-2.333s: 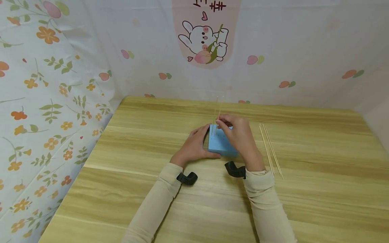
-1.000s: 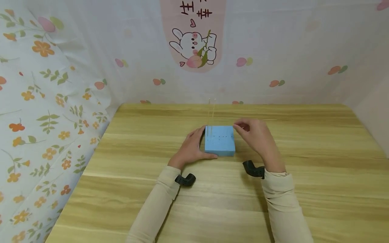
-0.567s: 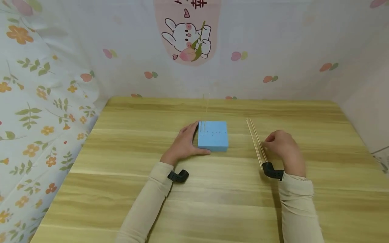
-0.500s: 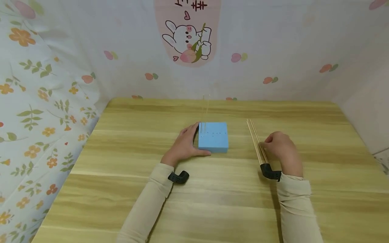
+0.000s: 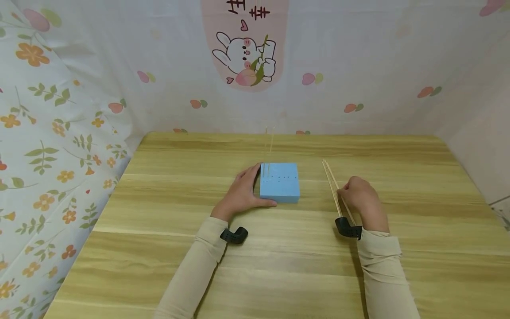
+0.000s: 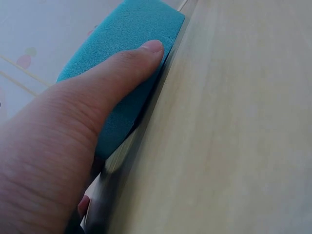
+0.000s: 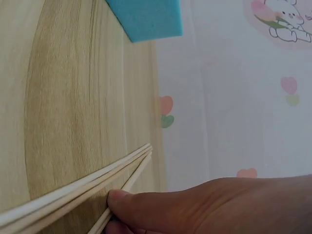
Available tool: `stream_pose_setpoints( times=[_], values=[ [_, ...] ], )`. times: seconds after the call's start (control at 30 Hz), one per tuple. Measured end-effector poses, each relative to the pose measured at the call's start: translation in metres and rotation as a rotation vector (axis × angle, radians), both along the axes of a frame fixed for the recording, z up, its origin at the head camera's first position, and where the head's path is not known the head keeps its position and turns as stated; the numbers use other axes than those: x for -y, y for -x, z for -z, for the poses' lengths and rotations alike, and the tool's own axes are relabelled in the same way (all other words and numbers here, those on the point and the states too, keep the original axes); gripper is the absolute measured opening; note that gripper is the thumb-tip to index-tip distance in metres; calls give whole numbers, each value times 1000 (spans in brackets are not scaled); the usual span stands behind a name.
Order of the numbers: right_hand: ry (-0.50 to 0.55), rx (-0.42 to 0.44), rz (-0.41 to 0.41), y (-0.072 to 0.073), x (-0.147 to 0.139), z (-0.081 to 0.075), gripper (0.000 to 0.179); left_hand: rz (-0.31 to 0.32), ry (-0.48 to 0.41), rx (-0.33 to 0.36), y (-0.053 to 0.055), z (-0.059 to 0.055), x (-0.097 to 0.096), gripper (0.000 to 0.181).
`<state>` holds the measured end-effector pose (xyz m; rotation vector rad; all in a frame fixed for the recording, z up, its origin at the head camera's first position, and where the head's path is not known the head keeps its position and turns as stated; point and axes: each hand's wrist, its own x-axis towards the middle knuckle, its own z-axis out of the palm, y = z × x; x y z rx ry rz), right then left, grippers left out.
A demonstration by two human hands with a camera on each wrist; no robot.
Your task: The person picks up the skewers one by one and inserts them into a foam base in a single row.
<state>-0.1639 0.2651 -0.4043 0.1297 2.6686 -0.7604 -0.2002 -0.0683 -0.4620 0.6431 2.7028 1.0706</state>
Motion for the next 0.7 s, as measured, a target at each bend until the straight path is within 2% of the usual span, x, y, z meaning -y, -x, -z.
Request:
stream_pose_setpoints(
  times=[0.17, 0.4, 0.7],
  values=[
    [-18, -18, -2, -2, 3, 0, 25, -7, 1, 0, -1, 3, 0, 130],
    [-38, -24, 6, -4, 5, -1, 28, -17, 4, 7, -3, 3, 0, 130],
    [-53, -24, -29, -3, 7, -2, 22, -11, 17, 3, -1, 3, 0, 130]
  ],
)
